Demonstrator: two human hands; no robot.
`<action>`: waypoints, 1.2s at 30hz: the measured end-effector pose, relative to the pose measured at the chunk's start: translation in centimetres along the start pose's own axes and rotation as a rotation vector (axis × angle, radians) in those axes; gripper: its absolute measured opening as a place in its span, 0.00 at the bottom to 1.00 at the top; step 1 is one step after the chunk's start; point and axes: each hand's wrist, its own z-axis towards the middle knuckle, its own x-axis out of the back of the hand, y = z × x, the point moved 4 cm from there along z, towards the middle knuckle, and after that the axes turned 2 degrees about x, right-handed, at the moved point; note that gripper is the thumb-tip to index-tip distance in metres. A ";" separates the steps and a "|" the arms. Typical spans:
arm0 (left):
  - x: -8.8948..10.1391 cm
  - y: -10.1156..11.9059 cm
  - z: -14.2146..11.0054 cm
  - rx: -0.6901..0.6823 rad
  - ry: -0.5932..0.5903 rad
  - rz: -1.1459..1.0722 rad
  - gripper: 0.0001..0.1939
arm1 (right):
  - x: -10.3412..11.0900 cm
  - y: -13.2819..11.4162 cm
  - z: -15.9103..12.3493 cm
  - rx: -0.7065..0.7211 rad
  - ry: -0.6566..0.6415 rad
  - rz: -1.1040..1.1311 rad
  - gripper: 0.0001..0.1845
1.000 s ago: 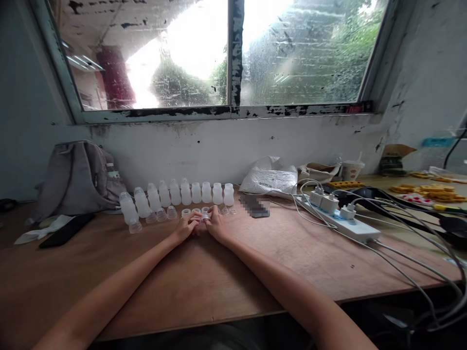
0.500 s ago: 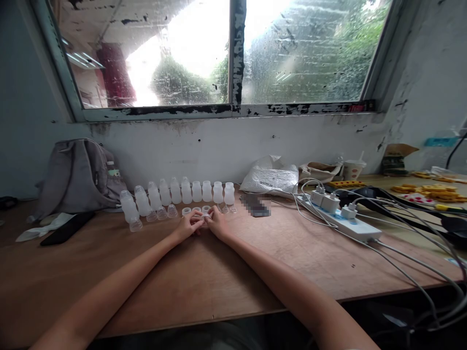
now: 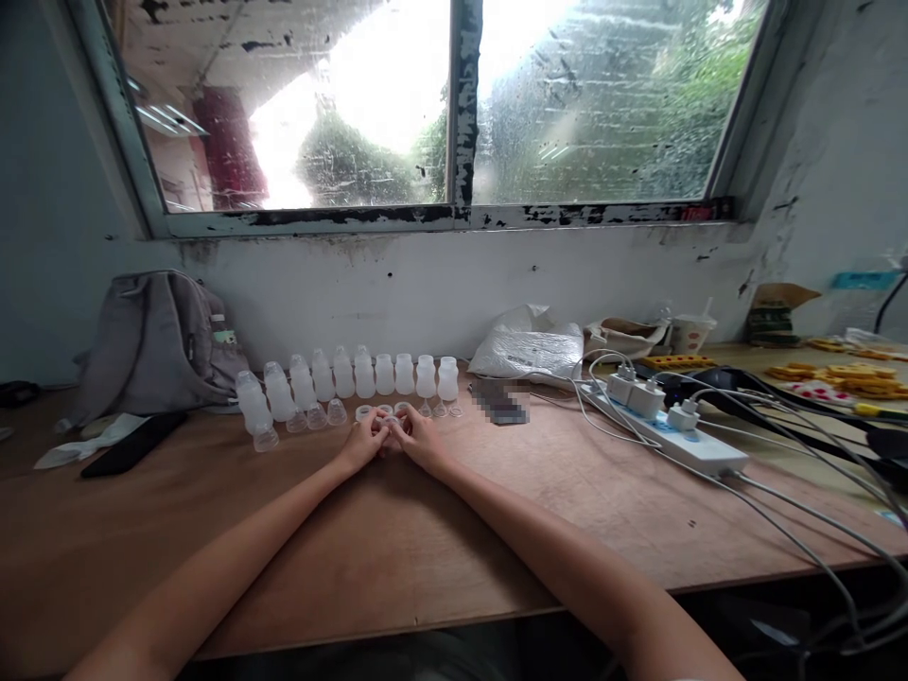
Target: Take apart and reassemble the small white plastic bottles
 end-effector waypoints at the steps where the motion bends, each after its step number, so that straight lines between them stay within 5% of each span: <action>1: 0.1 -0.2 0.1 0.040 0.008 -0.036 0.08 | 0.1 -0.4 -0.1 0.011 0.002 0.010 0.09; 8: 0.7 -0.6 0.4 0.233 -0.026 -0.483 0.13 | 0.4 -0.9 0.0 0.002 0.012 0.081 0.13; 13: 1.2 -0.9 0.4 0.270 0.069 -0.544 0.16 | 0.1 -0.8 0.0 0.041 -0.020 0.104 0.16; 18: 0.9 -0.9 0.3 0.271 0.040 -0.542 0.15 | 0.3 -0.3 -0.1 0.065 0.028 0.037 0.16; 22: 1.1 -1.1 0.4 0.254 0.097 -0.544 0.13 | 0.2 1.2 3.1 0.011 0.122 -0.071 0.18; 29: 1.5 -1.8 0.7 0.238 0.217 -0.617 0.13 | -2.5 3.0 12.3 -0.126 -0.053 -0.394 0.30; 36: 1.5 -1.7 0.7 0.266 0.218 -0.632 0.13 | -3.8 3.1 11.6 -0.131 -0.004 -0.419 0.20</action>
